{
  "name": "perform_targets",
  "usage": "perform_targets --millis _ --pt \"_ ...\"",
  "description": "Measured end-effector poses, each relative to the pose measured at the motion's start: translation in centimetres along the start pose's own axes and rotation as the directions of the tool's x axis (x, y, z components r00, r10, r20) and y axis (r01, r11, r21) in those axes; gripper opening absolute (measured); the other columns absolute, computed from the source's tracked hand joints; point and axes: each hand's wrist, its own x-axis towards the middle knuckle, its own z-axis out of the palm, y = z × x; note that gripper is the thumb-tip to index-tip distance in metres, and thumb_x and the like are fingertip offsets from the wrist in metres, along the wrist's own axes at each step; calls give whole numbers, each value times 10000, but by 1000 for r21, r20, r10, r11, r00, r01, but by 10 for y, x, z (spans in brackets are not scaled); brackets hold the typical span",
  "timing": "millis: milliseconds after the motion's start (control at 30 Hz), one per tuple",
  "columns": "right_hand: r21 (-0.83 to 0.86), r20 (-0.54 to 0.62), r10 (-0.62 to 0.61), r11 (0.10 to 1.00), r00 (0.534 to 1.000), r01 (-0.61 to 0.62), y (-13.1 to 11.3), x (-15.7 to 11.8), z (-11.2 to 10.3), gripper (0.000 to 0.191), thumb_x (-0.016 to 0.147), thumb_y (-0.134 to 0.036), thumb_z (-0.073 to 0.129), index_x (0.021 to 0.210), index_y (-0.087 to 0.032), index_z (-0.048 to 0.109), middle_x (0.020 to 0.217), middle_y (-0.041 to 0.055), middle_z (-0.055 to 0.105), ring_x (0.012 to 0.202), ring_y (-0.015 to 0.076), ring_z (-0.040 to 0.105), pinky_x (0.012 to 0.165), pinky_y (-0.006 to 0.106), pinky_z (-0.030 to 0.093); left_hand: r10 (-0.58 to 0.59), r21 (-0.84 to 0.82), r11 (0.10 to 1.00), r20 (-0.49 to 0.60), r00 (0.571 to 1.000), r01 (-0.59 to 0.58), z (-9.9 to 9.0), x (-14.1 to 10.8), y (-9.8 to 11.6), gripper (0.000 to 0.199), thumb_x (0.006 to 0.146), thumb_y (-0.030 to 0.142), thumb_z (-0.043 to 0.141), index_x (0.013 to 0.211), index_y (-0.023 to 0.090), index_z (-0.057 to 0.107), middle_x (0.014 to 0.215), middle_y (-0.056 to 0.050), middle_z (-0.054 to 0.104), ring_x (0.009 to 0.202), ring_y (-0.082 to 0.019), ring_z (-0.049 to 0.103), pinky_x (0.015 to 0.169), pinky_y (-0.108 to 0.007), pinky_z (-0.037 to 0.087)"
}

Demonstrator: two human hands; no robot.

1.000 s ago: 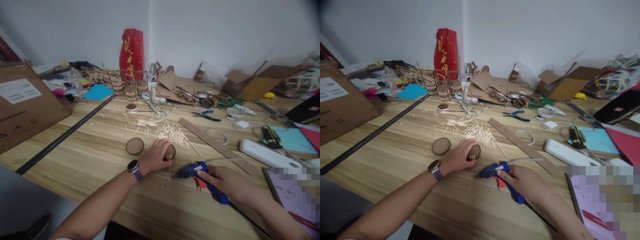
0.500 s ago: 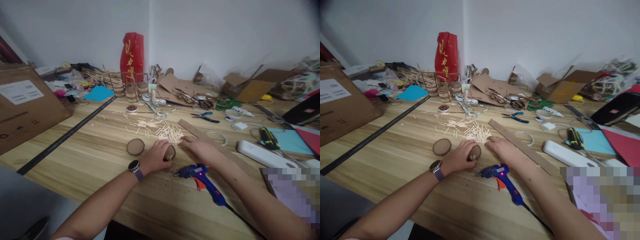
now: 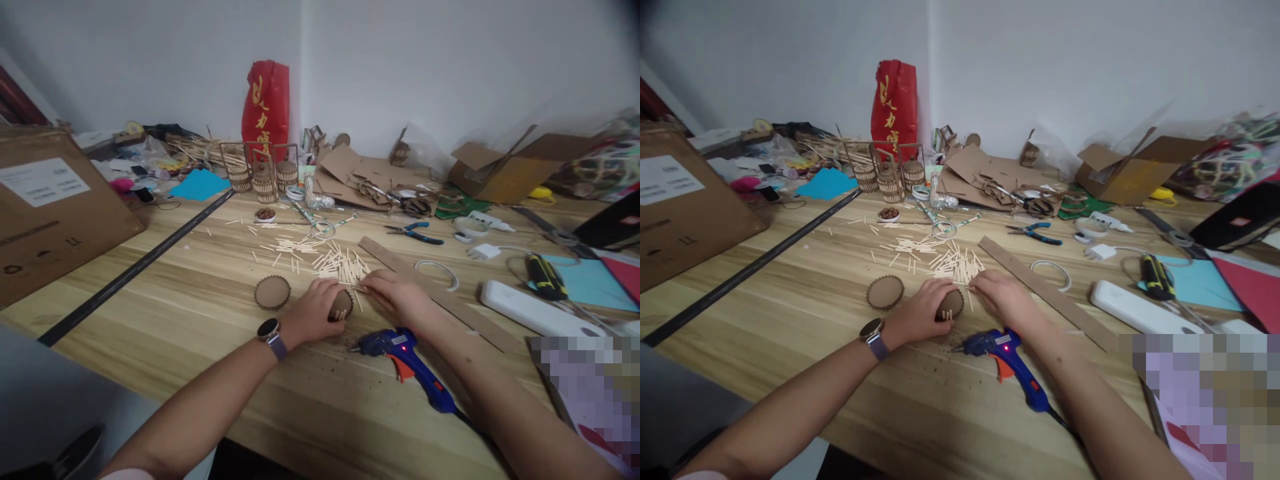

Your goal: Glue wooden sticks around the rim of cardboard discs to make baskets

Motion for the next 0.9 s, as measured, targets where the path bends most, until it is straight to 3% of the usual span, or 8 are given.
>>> perform_targets --millis 100,233,900 --pt "198 -39 121 974 992 -111 -12 -8 -6 257 927 -280 444 998 -202 678 961 87 729 882 208 655 790 324 497 2 -5 1000 -4 1000 -2 0 0 0 625 727 231 673 1302 189 431 1374 -133 459 1315 -297 370 1112 -499 330" --pt "438 95 222 866 970 -242 -30 -12 -10 235 875 -333 499 910 -193 684 839 41 731 757 185 642 697 284 475 2 -11 1000 -6 1000 -2 -1 0 1 609 721 212 671 1286 177 446 1363 -133 466 1309 -288 377 1120 -480 326" --pt "333 143 133 927 981 -174 -48 1 1 177 831 -166 500 823 -204 673 798 25 720 730 169 634 660 250 434 14 -20 1000 2 1000 -14 -1 1 0 638 692 208 683 1284 193 445 1361 -127 475 1310 -296 379 1116 -503 322"
